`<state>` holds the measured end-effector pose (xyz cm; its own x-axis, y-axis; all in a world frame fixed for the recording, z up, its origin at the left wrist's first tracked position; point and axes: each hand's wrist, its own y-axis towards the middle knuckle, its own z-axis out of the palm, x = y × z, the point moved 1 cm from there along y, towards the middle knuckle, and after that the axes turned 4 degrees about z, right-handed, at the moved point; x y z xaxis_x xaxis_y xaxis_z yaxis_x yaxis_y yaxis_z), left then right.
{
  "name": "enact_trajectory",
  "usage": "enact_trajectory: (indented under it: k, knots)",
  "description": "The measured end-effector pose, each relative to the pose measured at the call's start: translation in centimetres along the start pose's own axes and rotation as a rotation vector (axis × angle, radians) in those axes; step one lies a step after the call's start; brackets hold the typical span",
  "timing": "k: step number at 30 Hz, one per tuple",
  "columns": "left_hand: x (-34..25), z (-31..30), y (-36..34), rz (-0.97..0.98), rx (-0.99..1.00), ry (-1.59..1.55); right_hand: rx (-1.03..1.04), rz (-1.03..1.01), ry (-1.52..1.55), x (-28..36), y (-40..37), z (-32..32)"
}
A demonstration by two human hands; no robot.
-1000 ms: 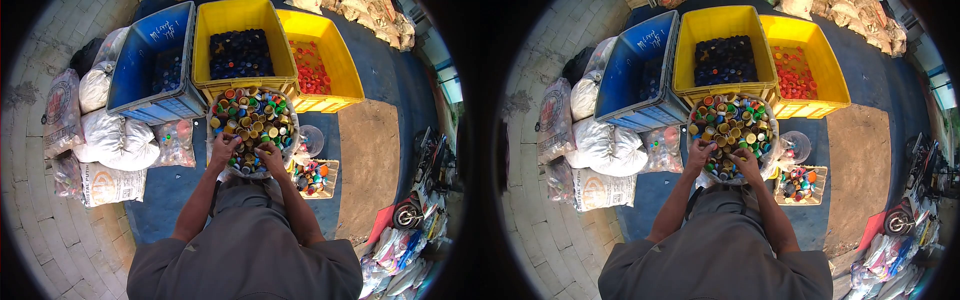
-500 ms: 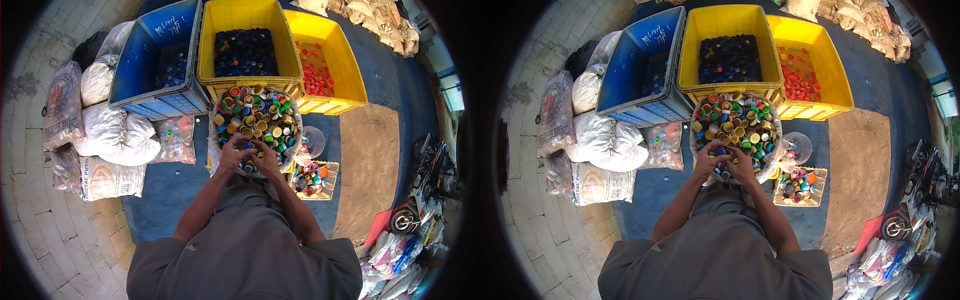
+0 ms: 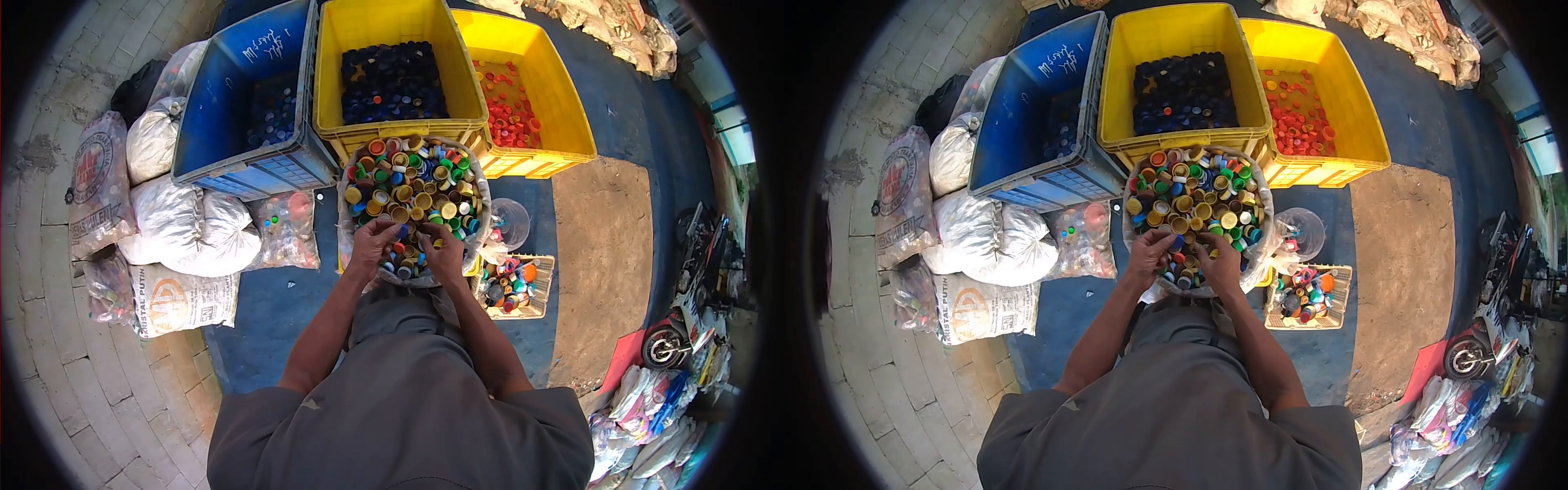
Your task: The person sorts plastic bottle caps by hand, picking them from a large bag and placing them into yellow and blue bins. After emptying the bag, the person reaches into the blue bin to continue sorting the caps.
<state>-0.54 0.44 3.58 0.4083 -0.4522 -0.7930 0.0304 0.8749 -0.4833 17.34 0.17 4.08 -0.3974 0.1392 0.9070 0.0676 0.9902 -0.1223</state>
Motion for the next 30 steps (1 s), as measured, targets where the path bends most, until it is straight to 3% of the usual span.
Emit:
enact_trajectory:
  k: [3,4,7,8,11,18,24,30]
  knots:
    - [-0.8,1.6,-0.9,-0.019,0.069,0.296,-0.034,0.037,-0.003,-0.1,0.2,-0.1]
    - [0.0,1.4,-0.5,0.166,-0.011,0.563,-0.031,0.039,-0.007,-0.1,0.5,0.0]
    - [0.2,0.6,0.7,0.573,-0.311,0.943,-0.082,-0.044,-0.007,-0.4,1.0,0.4]
    - [-0.1,-0.3,1.1,0.480,-0.305,1.030,-0.074,-0.049,-0.018,-0.5,1.1,0.5]
    - [-0.6,-1.2,2.0,0.484,-0.391,1.321,-0.066,-0.100,-0.015,-1.4,1.1,1.5]
    - [-1.1,-1.2,3.0,0.435,-0.398,1.448,-0.013,-0.115,-0.063,-1.0,0.5,1.4]
    - [-1.4,-0.4,3.8,0.267,-0.348,1.479,0.026,-0.014,-0.030,-1.4,0.3,1.0]
    - [0.1,-2.5,4.6,0.492,-0.362,1.277,0.043,0.022,-0.051,-1.0,0.1,0.2]
